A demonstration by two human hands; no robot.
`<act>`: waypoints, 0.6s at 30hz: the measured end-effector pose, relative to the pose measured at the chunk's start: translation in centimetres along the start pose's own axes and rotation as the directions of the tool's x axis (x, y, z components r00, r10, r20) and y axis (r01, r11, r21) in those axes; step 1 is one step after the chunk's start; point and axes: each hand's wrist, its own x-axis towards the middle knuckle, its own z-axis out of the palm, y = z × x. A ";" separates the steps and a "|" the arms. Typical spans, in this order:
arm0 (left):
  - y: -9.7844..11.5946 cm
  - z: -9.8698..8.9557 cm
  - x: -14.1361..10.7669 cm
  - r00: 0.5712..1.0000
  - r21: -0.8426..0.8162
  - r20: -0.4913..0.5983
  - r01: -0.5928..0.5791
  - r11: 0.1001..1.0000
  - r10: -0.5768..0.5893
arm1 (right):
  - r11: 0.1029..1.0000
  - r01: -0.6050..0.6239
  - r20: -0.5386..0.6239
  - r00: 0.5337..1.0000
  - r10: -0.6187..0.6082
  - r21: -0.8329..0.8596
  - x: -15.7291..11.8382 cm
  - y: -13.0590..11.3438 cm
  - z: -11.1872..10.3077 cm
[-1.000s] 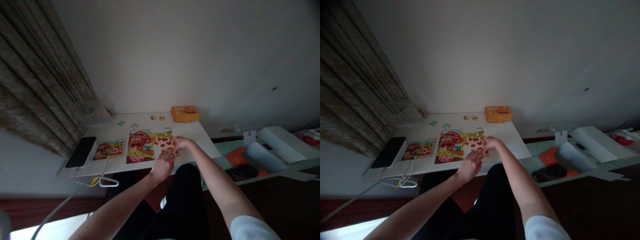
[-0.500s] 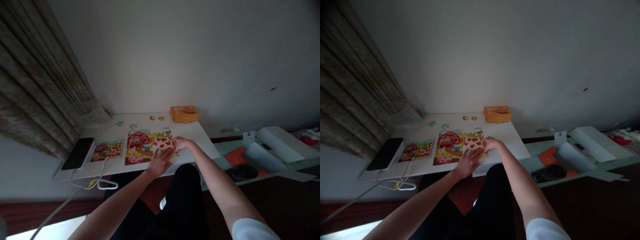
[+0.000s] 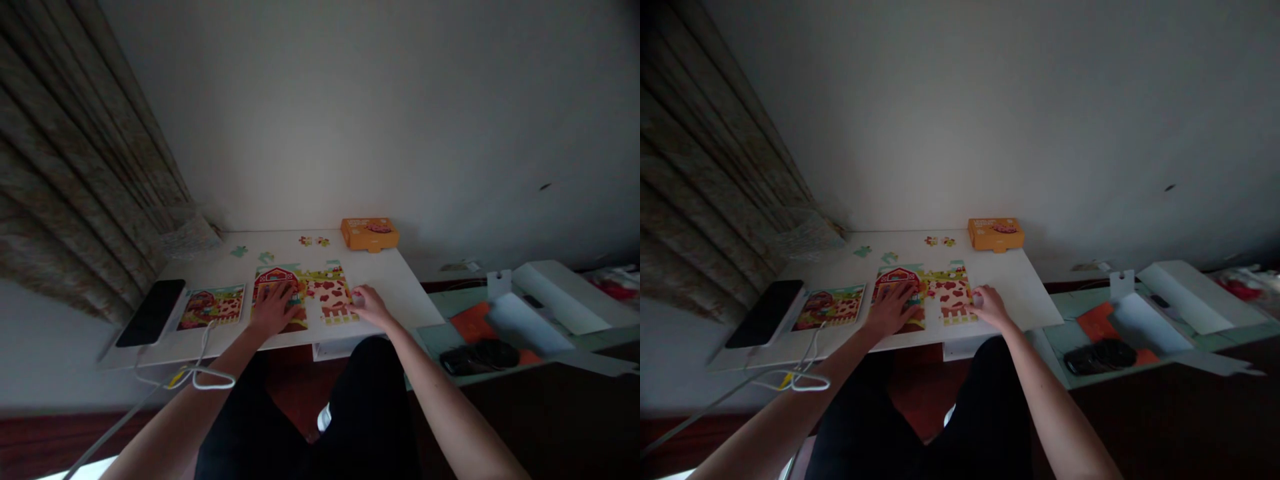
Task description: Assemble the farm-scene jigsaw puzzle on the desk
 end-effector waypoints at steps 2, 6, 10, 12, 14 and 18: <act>-0.5 0.2 -0.3 0.999 -0.008 0.034 0.005 1.000 -0.005 | 0.999 -0.024 -0.105 0.994 0.026 0.021 -0.3 0.1 0.9; -0.3 0.4 -0.7 1.000 -0.047 0.003 0.013 0.999 -0.013 | 0.983 -0.159 -0.181 0.968 0.175 0.096 1.6 -0.5 1.7; -0.1 0.6 -0.8 0.998 -0.091 -0.065 -0.001 0.996 -0.005 | 0.992 -0.113 -0.147 0.982 0.120 0.056 6.7 -2.3 2.0; -0.2 0.8 -0.9 0.995 -0.100 -0.098 -0.009 0.995 -0.001 | 0.996 -0.087 -0.130 0.988 0.086 0.003 9.9 -3.4 2.3; -0.2 0.9 -1.0 0.994 -0.106 -0.112 -0.011 0.994 -0.001 | 0.995 -0.080 -0.129 0.989 0.072 -0.056 13.3 -4.3 2.6; -0.2 1.0 -1.1 0.994 -0.124 -0.109 -0.006 0.992 -0.008 | 0.978 -0.118 -0.067 0.992 0.108 -0.170 18.9 -5.5 3.2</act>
